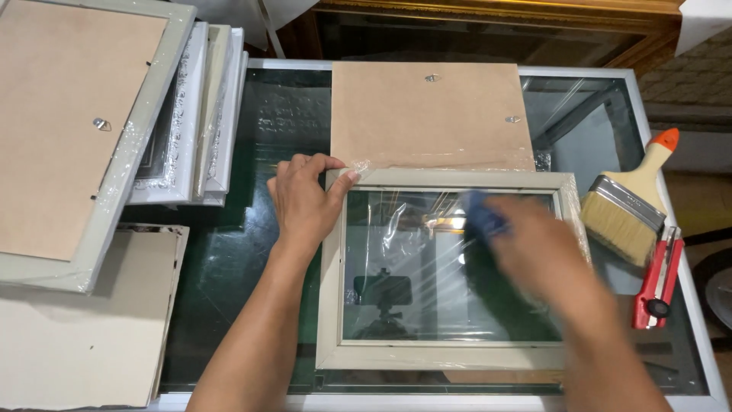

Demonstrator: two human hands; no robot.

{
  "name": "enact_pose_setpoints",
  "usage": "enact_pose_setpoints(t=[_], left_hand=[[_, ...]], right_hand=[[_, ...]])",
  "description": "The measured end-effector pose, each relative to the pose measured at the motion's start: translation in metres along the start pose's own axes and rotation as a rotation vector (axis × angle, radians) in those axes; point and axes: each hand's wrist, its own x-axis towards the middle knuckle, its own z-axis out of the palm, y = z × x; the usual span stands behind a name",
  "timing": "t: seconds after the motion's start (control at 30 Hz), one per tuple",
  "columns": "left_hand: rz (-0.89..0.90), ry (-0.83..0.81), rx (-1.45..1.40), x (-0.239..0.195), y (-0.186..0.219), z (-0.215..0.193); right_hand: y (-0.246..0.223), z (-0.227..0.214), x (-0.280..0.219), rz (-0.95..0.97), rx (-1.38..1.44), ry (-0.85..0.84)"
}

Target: Cleaning and preparing a picture frame for assembly by brushing and wiping the glass.

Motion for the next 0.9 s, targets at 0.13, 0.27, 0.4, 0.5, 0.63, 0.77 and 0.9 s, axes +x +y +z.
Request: enact_pose_setpoints(t=[0.13, 0.27, 0.4, 0.5, 0.63, 0.77, 0.9], left_hand=[[0.005, 0.009, 0.022, 0.001, -0.003, 0.003], [-0.010, -0.002, 0.032, 0.002, -0.001, 0.002], [-0.087, -0.060, -0.117, 0.001, 0.005, -0.010], [0.022, 0.020, 0.021, 0.001, -0.006, 0.005], [0.002, 0.004, 0.024, 0.001, -0.005, 0.004], [0.002, 0.004, 0.028, 0.001, -0.004, 0.004], [0.004, 0.005, 0.031, 0.002, -0.004, 0.006]], right_hand=[[-0.042, 0.036, -0.041, -0.390, 0.003, -0.171], [-0.048, 0.039, -0.050, -0.730, 0.034, -0.241], [-0.044, -0.008, -0.033, -0.286, -0.042, -0.190], [-0.032, -0.044, -0.009, 0.331, -0.037, -0.216], [-0.016, -0.050, -0.009, 0.281, 0.020, -0.067], [-0.034, -0.008, -0.041, 0.012, -0.227, -0.365], [-0.032, 0.027, -0.067, -0.573, -0.228, -0.479]])
